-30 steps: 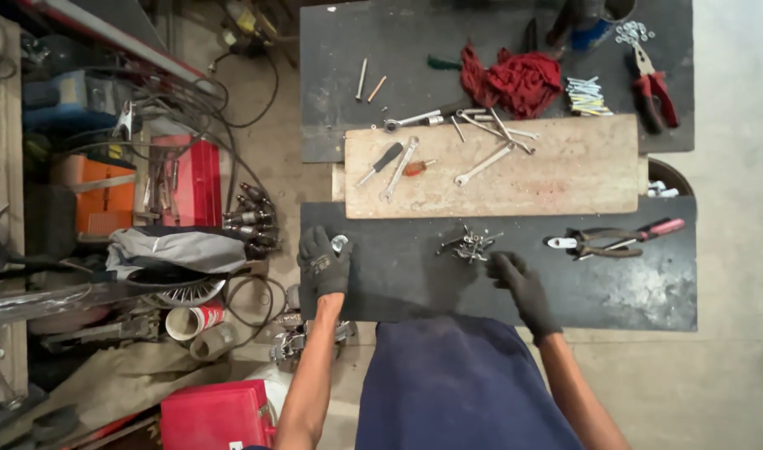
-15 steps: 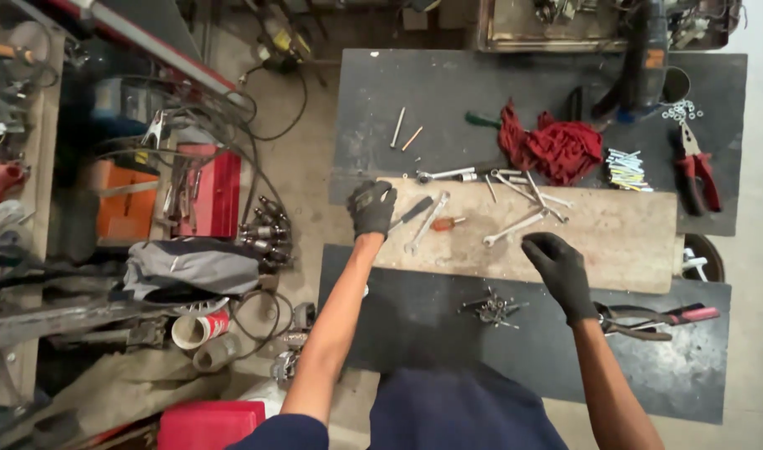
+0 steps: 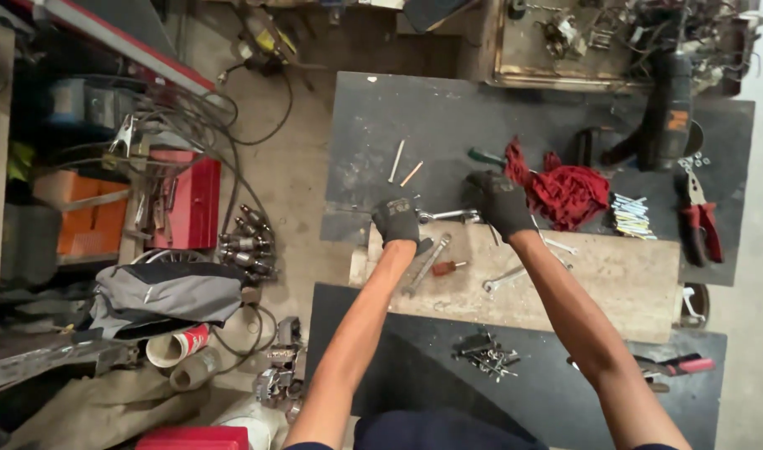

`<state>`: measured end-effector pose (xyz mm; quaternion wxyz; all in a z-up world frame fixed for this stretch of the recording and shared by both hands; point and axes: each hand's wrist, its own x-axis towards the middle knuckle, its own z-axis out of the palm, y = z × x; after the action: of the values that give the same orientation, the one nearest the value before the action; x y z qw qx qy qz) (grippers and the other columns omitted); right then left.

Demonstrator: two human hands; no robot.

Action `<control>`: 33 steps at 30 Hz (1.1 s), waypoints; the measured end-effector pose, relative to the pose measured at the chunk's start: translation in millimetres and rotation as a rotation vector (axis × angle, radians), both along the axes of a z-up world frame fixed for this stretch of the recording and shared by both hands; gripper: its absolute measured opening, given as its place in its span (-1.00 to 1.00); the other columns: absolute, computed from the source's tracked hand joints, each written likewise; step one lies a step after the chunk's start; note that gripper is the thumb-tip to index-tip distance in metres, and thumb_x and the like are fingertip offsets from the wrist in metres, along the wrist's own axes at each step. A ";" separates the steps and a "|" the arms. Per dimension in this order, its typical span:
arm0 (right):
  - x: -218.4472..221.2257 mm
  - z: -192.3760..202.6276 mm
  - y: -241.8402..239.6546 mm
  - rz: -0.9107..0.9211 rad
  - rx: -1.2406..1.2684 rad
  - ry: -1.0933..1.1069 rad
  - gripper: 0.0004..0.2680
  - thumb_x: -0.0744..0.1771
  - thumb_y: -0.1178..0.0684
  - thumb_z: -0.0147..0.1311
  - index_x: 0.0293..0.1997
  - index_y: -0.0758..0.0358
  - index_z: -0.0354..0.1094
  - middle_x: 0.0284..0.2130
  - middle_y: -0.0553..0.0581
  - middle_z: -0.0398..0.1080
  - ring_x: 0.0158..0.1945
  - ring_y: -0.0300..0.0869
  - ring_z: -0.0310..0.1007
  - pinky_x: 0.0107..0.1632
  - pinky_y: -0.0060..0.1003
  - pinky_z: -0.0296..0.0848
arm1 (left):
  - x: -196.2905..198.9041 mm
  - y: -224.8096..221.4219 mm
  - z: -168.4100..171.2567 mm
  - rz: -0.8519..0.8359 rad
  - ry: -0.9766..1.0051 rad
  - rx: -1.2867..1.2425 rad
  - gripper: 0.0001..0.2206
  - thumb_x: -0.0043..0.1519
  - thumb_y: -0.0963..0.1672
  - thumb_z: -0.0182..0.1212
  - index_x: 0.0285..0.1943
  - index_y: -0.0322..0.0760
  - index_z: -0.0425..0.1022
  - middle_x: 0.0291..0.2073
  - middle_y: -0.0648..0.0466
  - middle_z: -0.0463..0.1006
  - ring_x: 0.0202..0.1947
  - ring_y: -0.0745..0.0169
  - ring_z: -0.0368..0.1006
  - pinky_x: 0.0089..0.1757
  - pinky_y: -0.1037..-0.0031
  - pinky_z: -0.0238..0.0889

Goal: Sorting screws and bolts on a repair bench and inspecting small components

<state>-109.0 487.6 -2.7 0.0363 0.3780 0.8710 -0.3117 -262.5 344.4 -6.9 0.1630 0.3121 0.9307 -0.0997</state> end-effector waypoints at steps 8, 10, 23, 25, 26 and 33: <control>-7.8 -58.2 10.4 0.108 0.104 -0.011 -0.81 0.36 -0.13 0.16 0.01 0.00 0.45 -0.19 0.18 0.55 -0.04 0.14 0.56 -0.01 0.12 0.55 | 2.4 -1.3 8.6 0.100 -0.102 0.039 -0.86 0.26 -0.09 0.26 -0.35 -0.05 0.67 -0.55 0.22 0.59 -0.30 0.12 0.63 -0.36 0.24 0.49; -10.0 -52.6 7.6 0.127 0.148 -0.021 -0.81 0.37 -0.12 0.13 0.01 0.05 0.41 -0.20 0.21 0.54 -0.05 0.15 0.57 -0.02 0.12 0.55 | -8.3 -10.8 -89.9 0.115 -0.062 0.020 -0.90 0.25 -0.09 0.27 -0.29 -0.09 0.67 -0.49 0.16 0.60 -0.26 0.07 0.62 -0.39 0.22 0.48; -10.5 -26.3 -10.6 0.000 -0.116 -0.025 -0.75 0.41 -0.23 0.01 0.19 -0.14 0.35 0.01 0.10 0.52 0.13 0.08 0.51 0.20 0.04 0.46 | -62.1 -103.3 -25.8 0.235 -0.209 0.580 -0.71 0.39 0.04 0.00 0.08 0.04 0.63 0.01 0.00 0.66 0.13 -0.06 0.53 0.10 0.10 0.40; -26.7 -44.0 -14.5 0.054 -0.187 0.013 -0.76 0.40 -0.25 0.04 0.16 -0.17 0.35 -0.01 0.07 0.51 0.14 0.03 0.50 0.21 0.01 0.46 | -67.6 -120.1 -24.3 0.238 -0.245 0.511 -0.67 0.38 0.08 0.02 0.20 0.06 0.56 0.18 0.01 0.55 0.27 -0.09 0.39 0.23 0.07 0.25; -31.1 -53.6 -19.0 0.093 -0.259 0.046 -0.77 0.39 -0.28 0.06 0.13 -0.20 0.36 -0.03 0.04 0.50 0.15 -0.01 0.49 0.22 -0.02 0.45 | -67.9 -129.8 -24.1 0.228 -0.290 0.438 -0.59 0.36 0.12 0.03 0.31 0.08 0.49 0.36 0.03 0.44 0.42 -0.12 0.25 0.36 0.03 0.09; -66.4 -36.3 -49.8 0.246 -0.233 -0.013 -0.80 0.37 -0.06 0.13 0.09 0.01 0.46 -0.07 0.18 0.54 0.13 0.10 0.52 0.22 0.03 0.45 | -62.5 -136.6 -141.7 -0.160 -0.226 0.211 -0.68 0.29 -0.07 0.12 0.23 0.26 0.50 0.20 0.19 0.43 0.21 -0.07 0.43 0.07 0.02 0.48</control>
<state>-175.4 437.8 -39.0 0.1235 0.2637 0.8683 -0.4015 -325.0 207.8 -148.6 0.2245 0.4096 0.8839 0.0218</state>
